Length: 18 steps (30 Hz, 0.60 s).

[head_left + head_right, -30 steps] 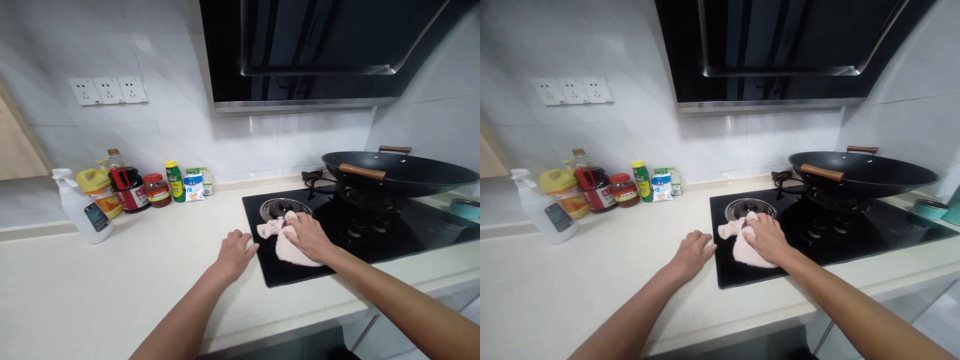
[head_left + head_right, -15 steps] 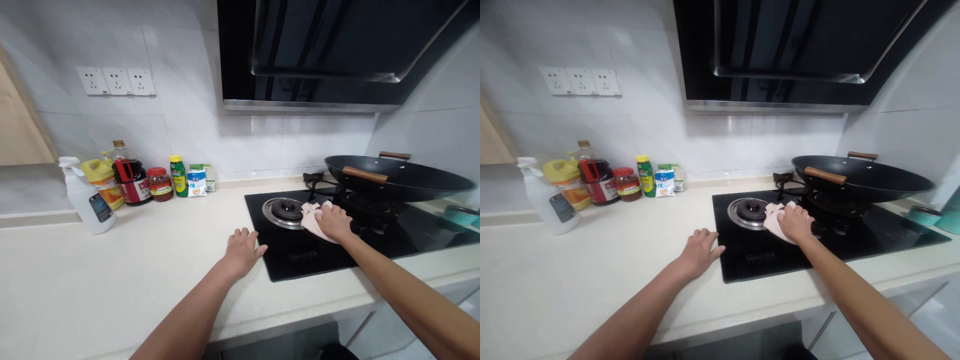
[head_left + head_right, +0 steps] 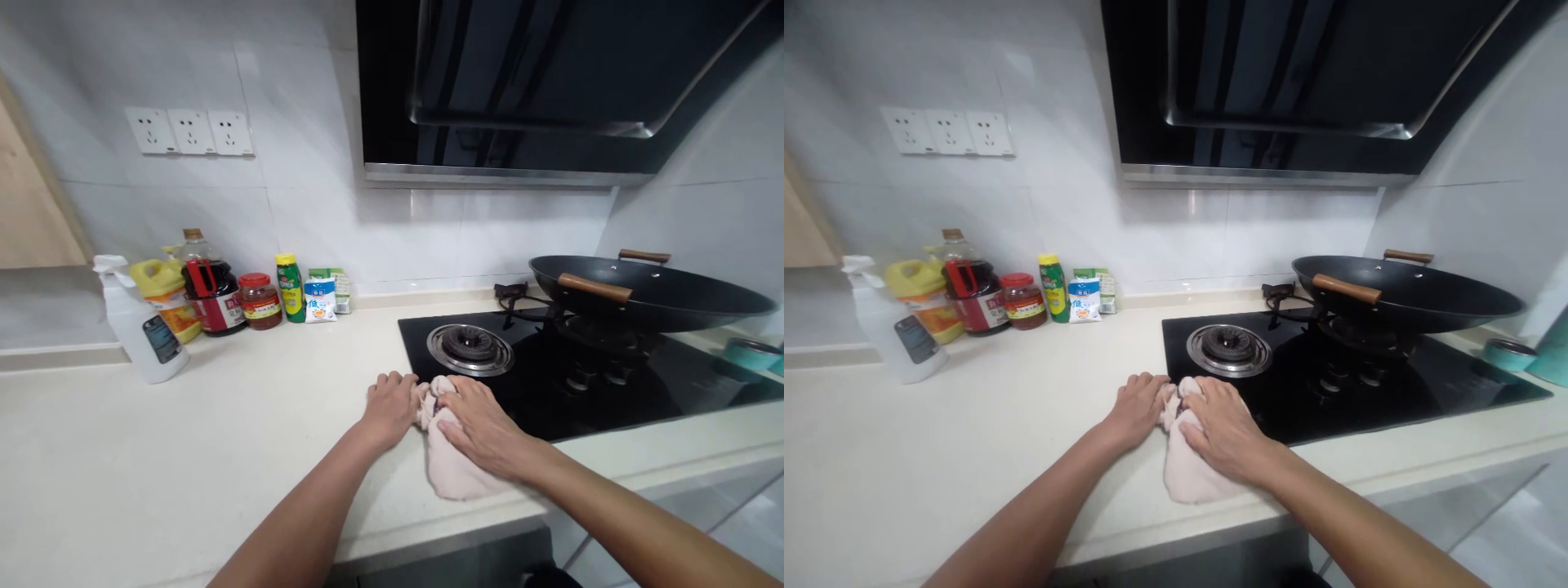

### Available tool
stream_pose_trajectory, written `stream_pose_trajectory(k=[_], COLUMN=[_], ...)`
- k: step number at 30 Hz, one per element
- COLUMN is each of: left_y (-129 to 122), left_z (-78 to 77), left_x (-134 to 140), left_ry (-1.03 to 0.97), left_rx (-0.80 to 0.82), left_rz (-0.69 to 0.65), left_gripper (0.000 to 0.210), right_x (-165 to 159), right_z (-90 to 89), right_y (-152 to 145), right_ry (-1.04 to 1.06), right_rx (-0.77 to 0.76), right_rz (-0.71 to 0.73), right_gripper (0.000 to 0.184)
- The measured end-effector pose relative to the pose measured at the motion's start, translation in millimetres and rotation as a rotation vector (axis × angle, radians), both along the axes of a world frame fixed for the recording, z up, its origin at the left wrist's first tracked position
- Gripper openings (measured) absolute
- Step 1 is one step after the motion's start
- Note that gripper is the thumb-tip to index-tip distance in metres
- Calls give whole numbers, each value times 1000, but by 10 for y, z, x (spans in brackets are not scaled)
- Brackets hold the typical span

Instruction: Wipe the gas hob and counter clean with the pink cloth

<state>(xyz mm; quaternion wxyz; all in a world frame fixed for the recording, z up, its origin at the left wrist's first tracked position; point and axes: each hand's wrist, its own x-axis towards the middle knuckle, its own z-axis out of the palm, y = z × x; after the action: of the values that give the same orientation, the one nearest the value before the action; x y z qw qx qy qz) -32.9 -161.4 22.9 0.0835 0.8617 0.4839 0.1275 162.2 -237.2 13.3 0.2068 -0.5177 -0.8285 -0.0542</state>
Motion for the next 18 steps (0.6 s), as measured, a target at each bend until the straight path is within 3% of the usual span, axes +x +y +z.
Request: stream_pose_trajectory(k=[3, 8, 18], left_y=[23, 0, -57], left_z=[14, 30, 32], left_x=[-26, 10, 3], left_ry=[-16, 30, 121], left_rx=[-13, 8, -1], left_rz=[15, 6, -59], left_gripper=[45, 52, 59], right_x=[108, 634, 967], right_z=[34, -29, -152], right_y=[287, 695, 526], right_ry=[7, 6, -14], right_rx=[-33, -39, -6], right_rz=[1, -325, -537], right_gripper=[28, 37, 39])
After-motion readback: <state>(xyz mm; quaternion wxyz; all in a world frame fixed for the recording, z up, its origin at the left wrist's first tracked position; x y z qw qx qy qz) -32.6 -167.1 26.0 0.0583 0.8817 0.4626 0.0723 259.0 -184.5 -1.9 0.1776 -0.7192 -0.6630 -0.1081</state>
